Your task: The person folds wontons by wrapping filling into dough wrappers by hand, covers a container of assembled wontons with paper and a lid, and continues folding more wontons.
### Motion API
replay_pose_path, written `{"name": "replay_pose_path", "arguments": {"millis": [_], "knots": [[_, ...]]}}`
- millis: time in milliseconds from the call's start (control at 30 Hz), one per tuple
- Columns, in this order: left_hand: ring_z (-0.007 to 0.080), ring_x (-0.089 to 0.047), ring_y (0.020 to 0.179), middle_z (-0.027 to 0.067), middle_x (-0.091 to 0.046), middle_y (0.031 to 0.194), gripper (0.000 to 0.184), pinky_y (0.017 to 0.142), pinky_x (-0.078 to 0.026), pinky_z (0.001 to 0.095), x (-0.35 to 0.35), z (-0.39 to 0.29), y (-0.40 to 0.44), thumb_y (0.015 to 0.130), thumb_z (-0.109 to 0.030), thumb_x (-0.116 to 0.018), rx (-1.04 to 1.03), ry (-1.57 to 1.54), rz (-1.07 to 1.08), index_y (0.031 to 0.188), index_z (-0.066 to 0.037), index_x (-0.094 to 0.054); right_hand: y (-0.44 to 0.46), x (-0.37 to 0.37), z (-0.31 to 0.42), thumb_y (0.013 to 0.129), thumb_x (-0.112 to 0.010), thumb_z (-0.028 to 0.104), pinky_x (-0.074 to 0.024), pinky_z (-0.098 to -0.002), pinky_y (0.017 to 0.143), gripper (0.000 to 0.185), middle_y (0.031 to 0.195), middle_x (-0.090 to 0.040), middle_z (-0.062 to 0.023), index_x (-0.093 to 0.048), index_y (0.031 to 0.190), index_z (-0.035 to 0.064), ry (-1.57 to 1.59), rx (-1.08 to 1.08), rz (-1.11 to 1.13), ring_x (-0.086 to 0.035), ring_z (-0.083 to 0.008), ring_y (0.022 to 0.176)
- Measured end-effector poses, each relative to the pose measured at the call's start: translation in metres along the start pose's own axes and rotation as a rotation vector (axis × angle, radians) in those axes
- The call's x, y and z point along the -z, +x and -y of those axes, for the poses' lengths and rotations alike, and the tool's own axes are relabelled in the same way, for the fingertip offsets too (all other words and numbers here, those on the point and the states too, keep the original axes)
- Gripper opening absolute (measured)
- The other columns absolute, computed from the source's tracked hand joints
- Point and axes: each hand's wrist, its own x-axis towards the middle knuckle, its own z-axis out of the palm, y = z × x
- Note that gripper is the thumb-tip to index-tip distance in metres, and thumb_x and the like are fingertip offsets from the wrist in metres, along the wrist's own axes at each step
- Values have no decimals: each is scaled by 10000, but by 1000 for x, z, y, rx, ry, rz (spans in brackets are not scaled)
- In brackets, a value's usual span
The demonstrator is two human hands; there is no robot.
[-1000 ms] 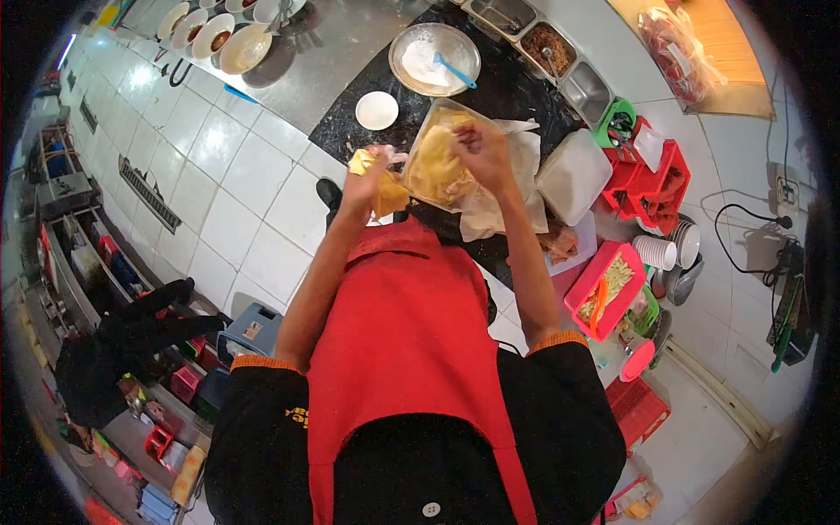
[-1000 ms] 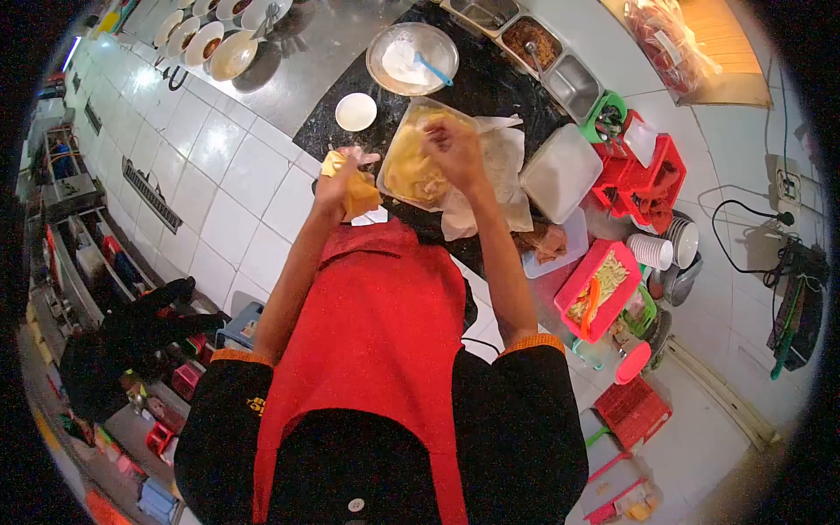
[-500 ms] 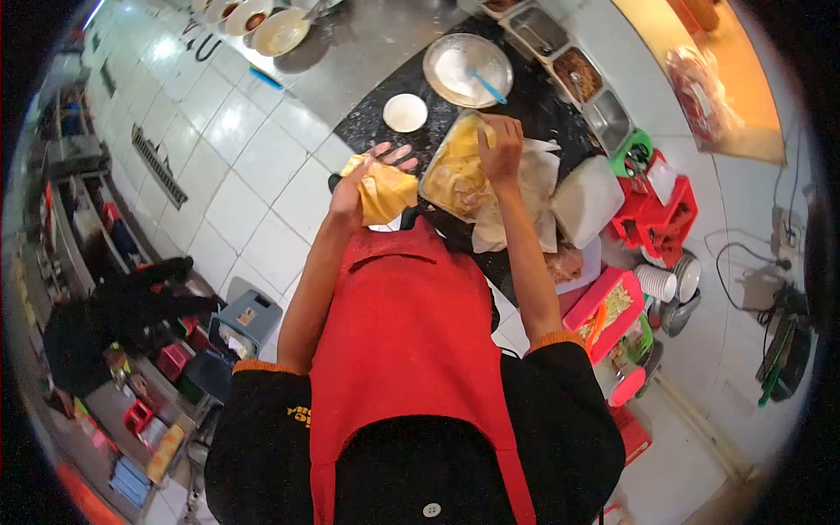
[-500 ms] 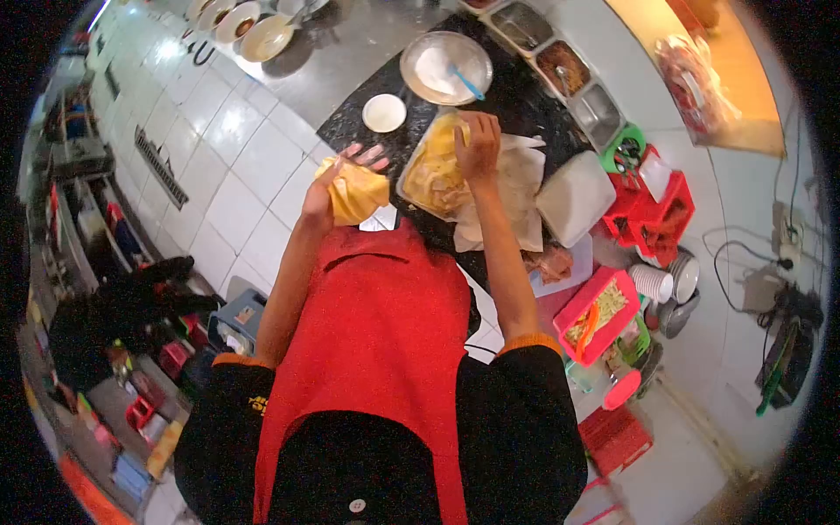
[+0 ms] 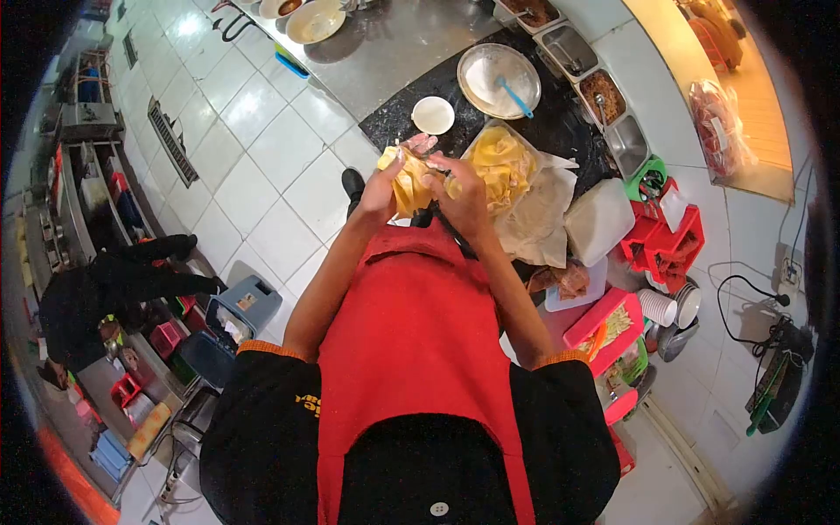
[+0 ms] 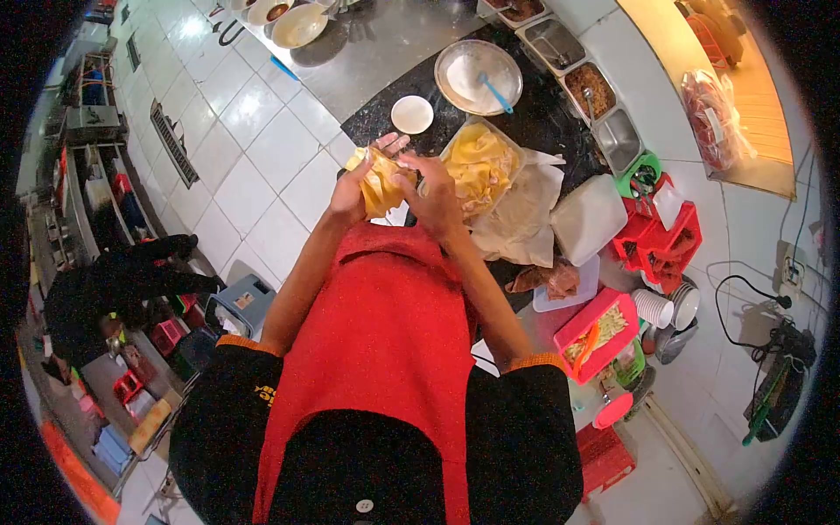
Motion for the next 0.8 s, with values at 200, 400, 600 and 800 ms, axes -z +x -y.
{"name": "replay_pose_path", "arguments": {"millis": [200,400,600,800], "knots": [[307,-519,1314,156,-491,1486,517,1128,-414,461,6,6,2,1114,-375,-254,-33,-191,-187,1490,-44,-378,-4,-8,9,828,-765,69,-515,-406,852,281,1017,-697,-159,-682,1087,-3,-208,139,-28,-656,-316,954],[198,-682,1000,75,-697,1113,226,889,-558,368,7,-4,-13,1031,-209,-597,60,380,-237,1171,-32,-611,7,3,25,827,-736,39,-534,-371,798,240,972,-677,-136,-697,1062,6,107,-118,-56,-659,-293,947],[126,-685,849,38,-719,969,159,737,-563,304,-3,-2,-12,944,-92,-709,-28,396,-279,1086,-31,-669,21,25,27,856,-736,79,-535,-362,852,287,1106,-650,-143,-707,1139,40,15,75,111,-644,-275,1021],[132,-690,860,51,-720,1011,205,722,-565,287,-6,-6,-13,941,-98,-711,35,715,-311,1124,-20,-661,26,36,27,872,-737,120,-530,-354,898,365,1172,-632,-163,-698,1229,60,-14,103,227,-633,-265,1074]]}}
